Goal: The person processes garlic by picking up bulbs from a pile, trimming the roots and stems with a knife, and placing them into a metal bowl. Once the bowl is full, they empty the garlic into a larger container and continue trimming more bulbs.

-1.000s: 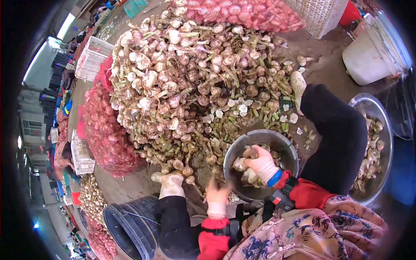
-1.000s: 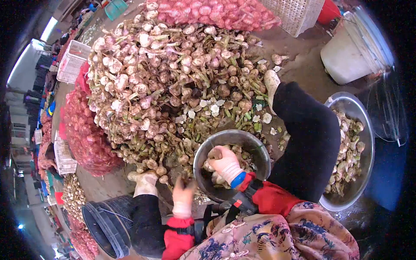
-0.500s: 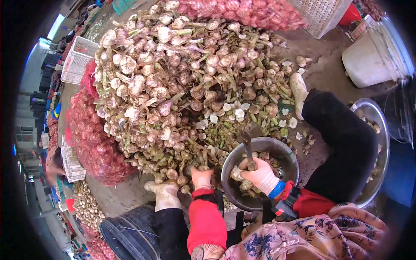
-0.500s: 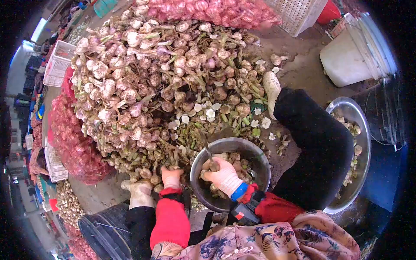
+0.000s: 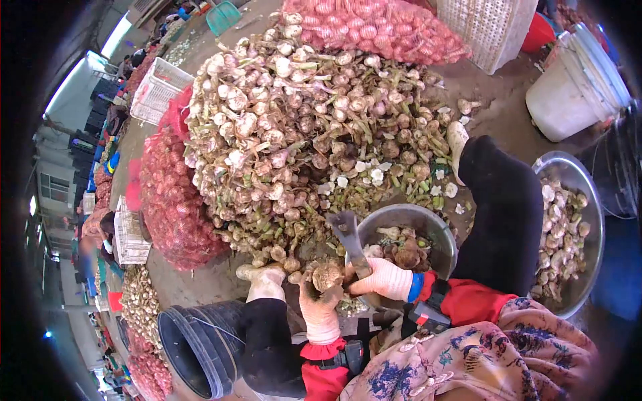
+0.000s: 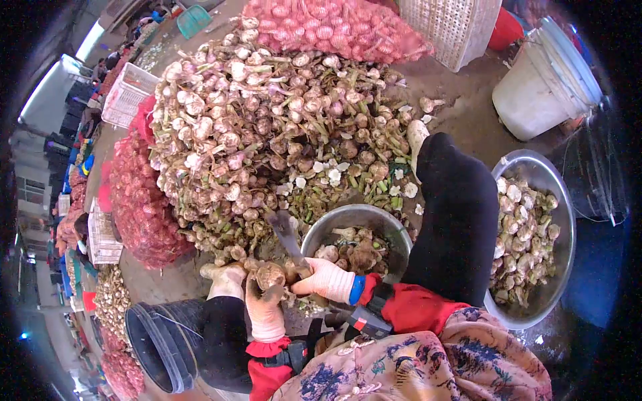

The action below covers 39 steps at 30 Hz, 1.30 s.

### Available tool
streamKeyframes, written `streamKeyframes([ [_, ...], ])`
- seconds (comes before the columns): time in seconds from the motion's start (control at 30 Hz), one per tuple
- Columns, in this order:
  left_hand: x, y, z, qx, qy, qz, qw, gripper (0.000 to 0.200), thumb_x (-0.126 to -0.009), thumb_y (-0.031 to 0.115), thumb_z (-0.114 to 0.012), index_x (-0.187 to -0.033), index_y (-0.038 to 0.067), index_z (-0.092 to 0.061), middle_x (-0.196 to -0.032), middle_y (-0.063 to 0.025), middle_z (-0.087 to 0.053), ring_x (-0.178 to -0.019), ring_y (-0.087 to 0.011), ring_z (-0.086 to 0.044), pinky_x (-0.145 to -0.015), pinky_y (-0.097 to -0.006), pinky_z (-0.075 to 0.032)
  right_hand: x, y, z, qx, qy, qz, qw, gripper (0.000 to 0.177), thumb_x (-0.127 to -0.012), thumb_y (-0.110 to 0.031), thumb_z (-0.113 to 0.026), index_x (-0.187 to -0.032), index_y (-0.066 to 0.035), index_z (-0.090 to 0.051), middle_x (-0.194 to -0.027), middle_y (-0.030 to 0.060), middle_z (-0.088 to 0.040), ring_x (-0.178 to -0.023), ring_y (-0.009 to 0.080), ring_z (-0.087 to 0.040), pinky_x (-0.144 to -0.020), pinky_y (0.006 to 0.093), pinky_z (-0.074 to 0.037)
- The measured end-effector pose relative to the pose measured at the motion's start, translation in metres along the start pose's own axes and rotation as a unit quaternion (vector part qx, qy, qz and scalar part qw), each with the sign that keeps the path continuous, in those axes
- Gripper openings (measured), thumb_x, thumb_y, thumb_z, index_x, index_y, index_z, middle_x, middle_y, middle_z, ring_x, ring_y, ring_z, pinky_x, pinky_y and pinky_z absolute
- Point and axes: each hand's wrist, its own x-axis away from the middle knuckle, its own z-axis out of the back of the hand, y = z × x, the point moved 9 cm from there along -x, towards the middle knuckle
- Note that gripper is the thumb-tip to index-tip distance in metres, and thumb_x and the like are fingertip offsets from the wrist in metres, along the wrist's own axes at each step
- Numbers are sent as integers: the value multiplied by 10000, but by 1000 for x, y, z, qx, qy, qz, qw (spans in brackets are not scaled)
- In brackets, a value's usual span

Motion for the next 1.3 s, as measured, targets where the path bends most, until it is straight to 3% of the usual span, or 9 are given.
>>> streamKeyframes([
  [0.1, 7, 3, 1, -77, -26, -53, 995, 669, -657, -8, -708, -1245, 47, -394, -1100, -91, -551, -956, -197, -574, -855, -331, -484, 4, -15, 11, 494, 58, 51, 866, 376, -751, -174, -636, -1110, -67, -593, -886, 138, -612, -848, 273, -615, -739, 364, -498],
  [0.27, 21, -13, 16, -281, -71, -81, 954, 776, -631, 22, -788, -1260, 89, -339, -1116, -77, -518, -984, -195, -571, -831, -319, -510, 17, -24, -17, 649, -5, 115, 752, 266, -693, -99, -609, -958, -78, -625, -921, 134, -588, -890, 337, -596, -749, 417, -494],
  [0.33, 29, 10, -6, -173, -115, -148, 967, 766, -664, 71, -798, -1277, 85, -339, -1107, -91, -529, -947, -214, -589, -815, -339, -534, 20, -18, -26, 690, -40, 118, 713, 266, -675, -98, -617, -940, -78, -620, -952, 120, -580, -890, 325, -600, -750, 418, -499],
  [0.47, 29, -20, -3, 99, -85, 73, 989, 680, -740, 105, -746, -1290, 53, -351, -1068, -121, -558, -913, -231, -603, -799, -373, -549, 17, -10, -21, 716, -39, 104, 689, 274, -649, -100, -629, -922, -72, -616, -979, 124, -576, -894, 332, -601, -751, 427, -500],
  [0.6, 32, -33, 6, -38, -76, 2, 996, 671, -697, 35, -754, -1254, 47, -380, -1053, -113, -565, -885, -196, -608, -776, -332, -542, 10, -5, -6, 700, -3, 108, 706, 256, -654, -83, -613, -909, -69, -619, -963, 126, -579, -898, 344, -599, -759, 421, -504],
  [0.67, 31, -46, 0, 153, -21, 123, 980, 706, -624, -8, -772, -1216, 55, -392, -1046, -104, -565, -872, -172, -602, -768, -326, -528, 7, 4, 8, 703, -3, 96, 705, 259, -685, -95, -617, -943, -75, -620, -949, 146, -608, -883, 351, -623, -772, 442, -507],
  [0.7, 42, 6, -11, -272, -13, -93, 958, 694, -593, -29, -751, -1183, 71, -400, -1049, -87, -558, -890, -163, -587, -771, -320, -515, 8, -10, 39, 683, 64, 10, 728, 252, -692, -107, -625, -940, -63, -621, -935, 156, -626, -887, 351, -624, -772, 437, -507],
  [0.8, 64, 42, -18, -94, 7, -204, 974, 693, -619, -59, -705, -1221, 65, -384, -1025, -69, -565, -911, -159, -564, -768, -304, -505, 3, -13, 111, 393, 271, -16, 878, 243, -716, -142, -637, -937, -41, -627, -894, 191, -657, -891, 348, -626, -772, 429, -501],
  [1.3, 21, -14, -6, 297, -26, -1, 955, 465, -788, 156, -630, -1227, 65, -507, -1158, -87, -574, -1038, -248, -537, -940, -434, -419, -8, 14, 18, 535, 28, 140, 833, 249, -695, -122, -603, -939, -67, -597, -863, 146, -597, -834, 339, -583, -761, 388, -479],
])
